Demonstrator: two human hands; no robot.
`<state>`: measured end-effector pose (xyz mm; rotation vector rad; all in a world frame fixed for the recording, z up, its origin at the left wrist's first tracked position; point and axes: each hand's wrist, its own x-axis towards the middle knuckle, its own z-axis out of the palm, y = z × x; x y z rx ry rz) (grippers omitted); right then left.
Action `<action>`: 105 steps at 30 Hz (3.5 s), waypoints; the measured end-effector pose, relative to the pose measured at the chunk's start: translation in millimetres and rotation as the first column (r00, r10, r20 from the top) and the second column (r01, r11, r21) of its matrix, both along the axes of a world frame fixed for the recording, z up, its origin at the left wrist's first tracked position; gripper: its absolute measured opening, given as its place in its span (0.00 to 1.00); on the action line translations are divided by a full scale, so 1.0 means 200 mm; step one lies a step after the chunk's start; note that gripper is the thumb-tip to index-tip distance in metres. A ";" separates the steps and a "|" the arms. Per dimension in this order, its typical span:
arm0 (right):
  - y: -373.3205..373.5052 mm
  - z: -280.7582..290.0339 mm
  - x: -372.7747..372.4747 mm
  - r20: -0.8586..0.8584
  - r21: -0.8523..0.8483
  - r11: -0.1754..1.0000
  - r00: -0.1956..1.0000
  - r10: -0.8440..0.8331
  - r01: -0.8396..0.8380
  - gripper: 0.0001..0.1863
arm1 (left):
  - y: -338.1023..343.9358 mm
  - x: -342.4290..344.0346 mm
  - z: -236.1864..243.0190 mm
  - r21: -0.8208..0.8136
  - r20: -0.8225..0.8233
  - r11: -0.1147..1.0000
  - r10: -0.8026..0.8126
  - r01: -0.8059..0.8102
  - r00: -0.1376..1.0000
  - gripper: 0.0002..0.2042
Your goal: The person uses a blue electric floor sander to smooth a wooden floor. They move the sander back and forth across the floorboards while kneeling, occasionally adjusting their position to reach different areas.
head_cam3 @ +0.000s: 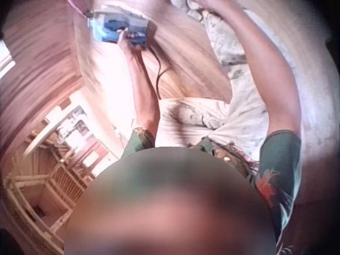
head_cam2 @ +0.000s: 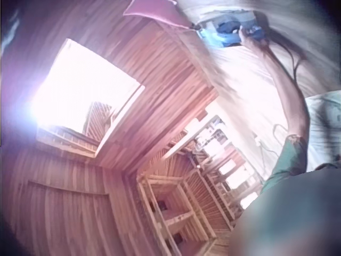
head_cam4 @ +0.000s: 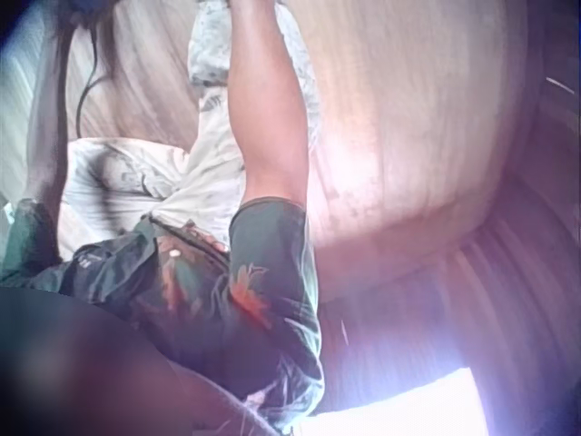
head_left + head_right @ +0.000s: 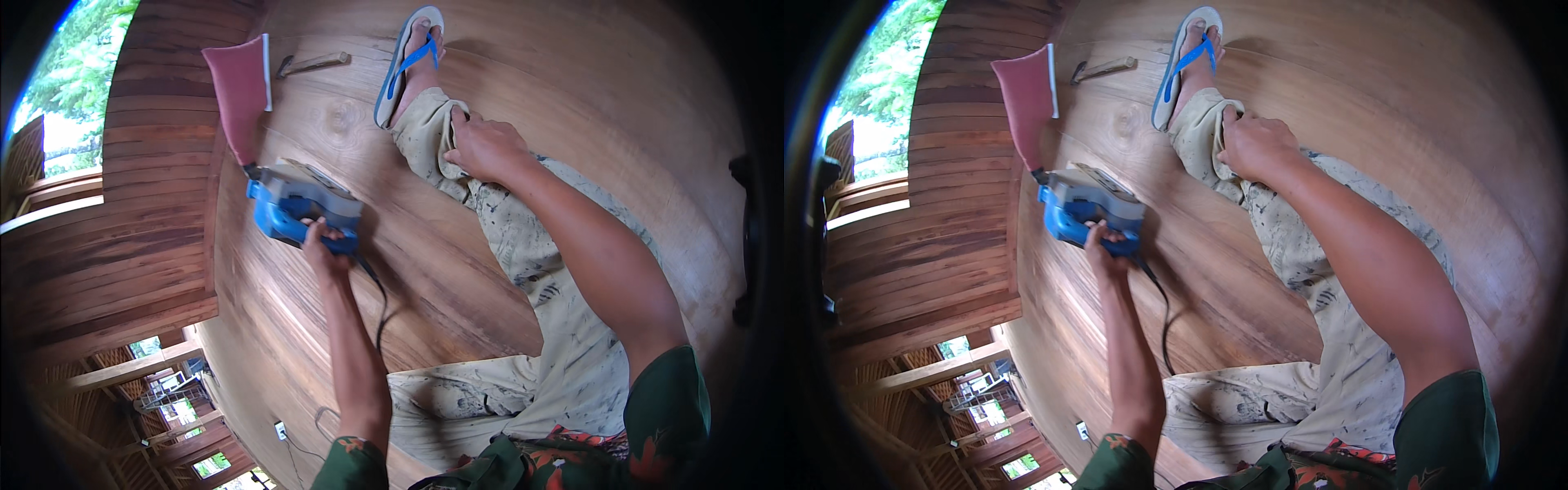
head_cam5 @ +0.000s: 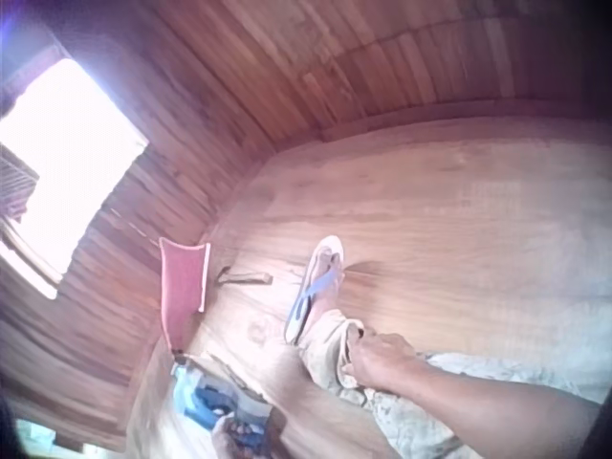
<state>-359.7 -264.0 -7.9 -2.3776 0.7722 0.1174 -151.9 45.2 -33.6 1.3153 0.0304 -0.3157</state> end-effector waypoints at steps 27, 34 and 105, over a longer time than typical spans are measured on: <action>0.00 -0.07 -0.01 0.111 -0.003 1.000 0.994 -0.022 0.023 0.40 | -0.22 0.44 0.04 0.075 -0.002 0.995 -0.073 0.073 0.997 0.08; 0.00 -0.07 0.00 0.077 -0.013 1.000 0.997 -0.027 0.028 0.38 | -0.28 0.83 0.01 0.068 -0.038 0.997 -0.041 0.043 0.998 0.08; 0.01 -0.04 0.00 0.045 -0.012 1.000 0.999 0.001 0.000 0.41 | -0.12 0.05 0.02 -0.035 -0.046 0.999 -0.027 0.026 0.999 0.12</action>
